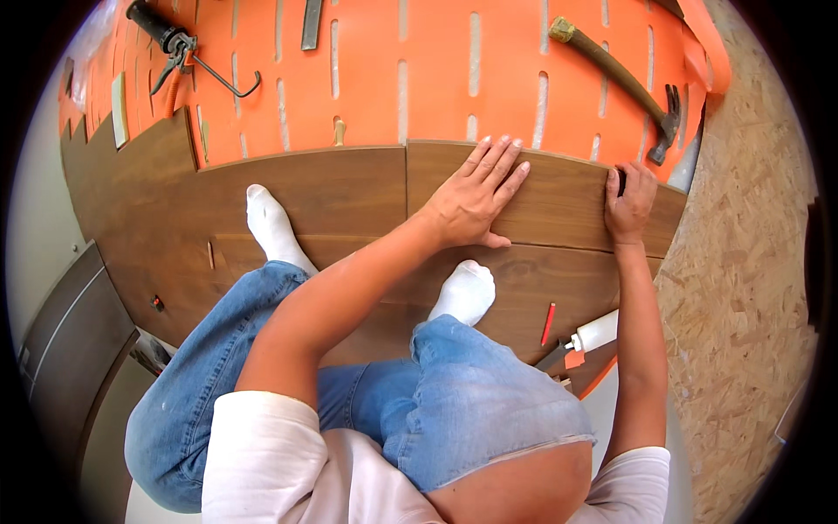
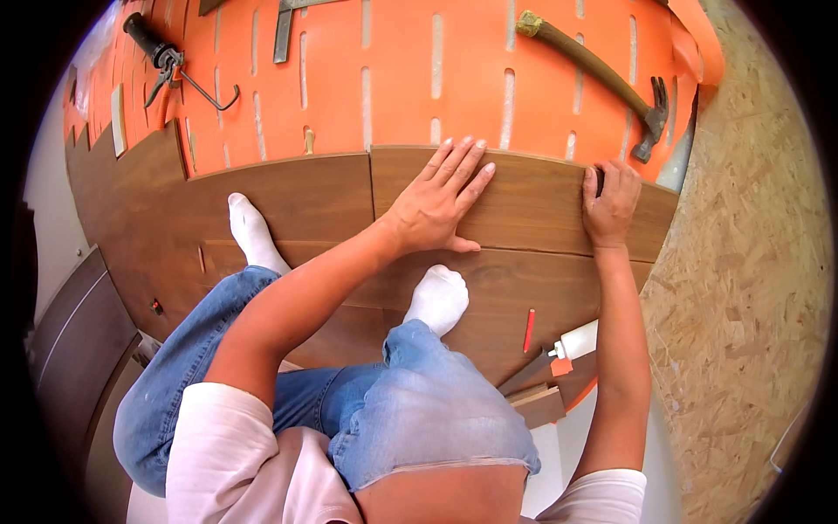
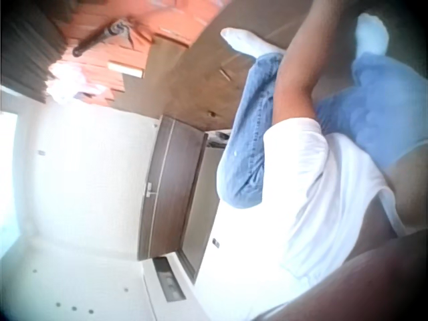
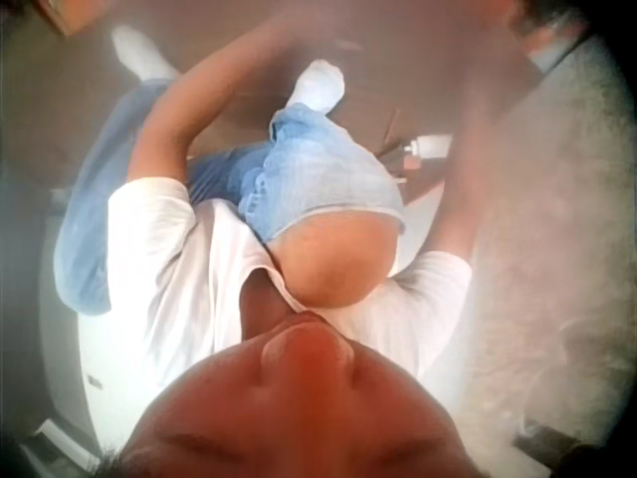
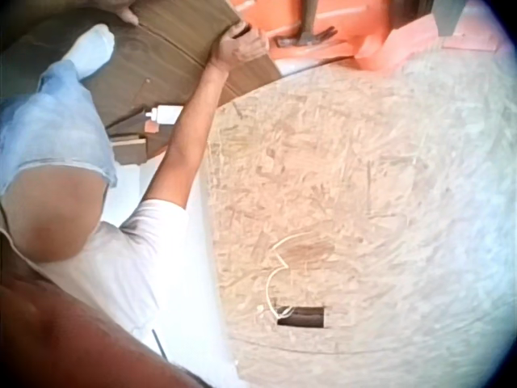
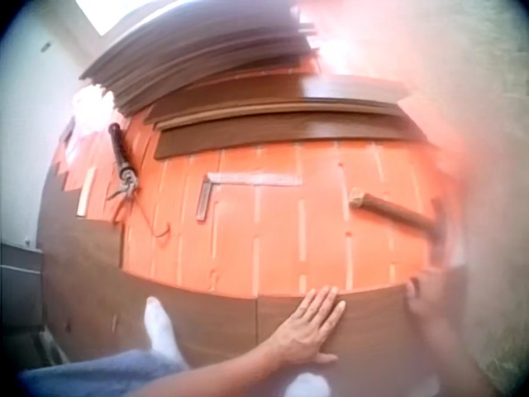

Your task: The person installs wooden floorboards by applying glue with a bottle and a caulking gun, fitting the boards together, and tapping them into place using a hammer and a block.

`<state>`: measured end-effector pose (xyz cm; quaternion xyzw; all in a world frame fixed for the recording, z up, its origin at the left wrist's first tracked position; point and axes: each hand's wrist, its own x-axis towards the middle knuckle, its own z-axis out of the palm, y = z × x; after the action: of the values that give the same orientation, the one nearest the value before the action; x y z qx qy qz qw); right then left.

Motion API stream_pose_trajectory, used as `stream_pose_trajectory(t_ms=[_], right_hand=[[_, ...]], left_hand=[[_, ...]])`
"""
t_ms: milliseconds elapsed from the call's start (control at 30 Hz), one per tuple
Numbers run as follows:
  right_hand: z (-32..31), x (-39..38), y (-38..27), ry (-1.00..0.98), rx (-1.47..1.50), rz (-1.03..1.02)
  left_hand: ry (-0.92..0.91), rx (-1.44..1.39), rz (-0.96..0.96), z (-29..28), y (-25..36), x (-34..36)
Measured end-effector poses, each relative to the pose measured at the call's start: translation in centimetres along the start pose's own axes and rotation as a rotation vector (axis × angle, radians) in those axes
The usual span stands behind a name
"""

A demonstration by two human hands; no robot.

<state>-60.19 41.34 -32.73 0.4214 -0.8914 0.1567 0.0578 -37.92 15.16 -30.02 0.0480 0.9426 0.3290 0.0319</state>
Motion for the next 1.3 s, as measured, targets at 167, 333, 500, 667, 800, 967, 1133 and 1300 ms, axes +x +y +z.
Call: stream_pose_trajectory(t_ms=[167, 333, 500, 667, 800, 967, 1133, 1300], right_hand=[[0.2, 0.5, 0.1, 0.021, 0.008, -0.018], [0.5, 1.3, 1.2, 0.032, -0.05, -0.019], [0.6, 1.5, 1.3, -0.002, -0.143, -0.005], [0.8, 1.4, -0.1, 0.076, -0.094, 0.01], [1.3, 0.8, -3.3, 0.097, -0.022, 0.08], [1.8, 0.3, -3.4, 0.063, -0.03, 0.119], [1.4, 0.0, -2.8, 0.036, -0.022, 0.125], [1.9, 0.8, -1.6, 0.107, -0.059, 0.066]], left_hand=[[-0.055, 0.0, 0.064, -0.3, -0.5, 0.7], [-0.108, 0.007, 0.081, -0.1, -0.6, 1.3], [-0.066, 0.02, 0.001, 0.4, 0.3, 0.3], [-0.085, 0.077, -0.034, -0.8, 0.9, -0.1], [-0.097, 0.117, -0.078, -2.1, -0.4, -2.2], [-0.038, 0.078, 0.016, -1.4, -1.8, -2.9], [-0.029, 0.007, 0.083, -1.3, -2.0, -2.2], [-0.014, -0.008, 0.127, -1.2, -2.2, -1.2]])
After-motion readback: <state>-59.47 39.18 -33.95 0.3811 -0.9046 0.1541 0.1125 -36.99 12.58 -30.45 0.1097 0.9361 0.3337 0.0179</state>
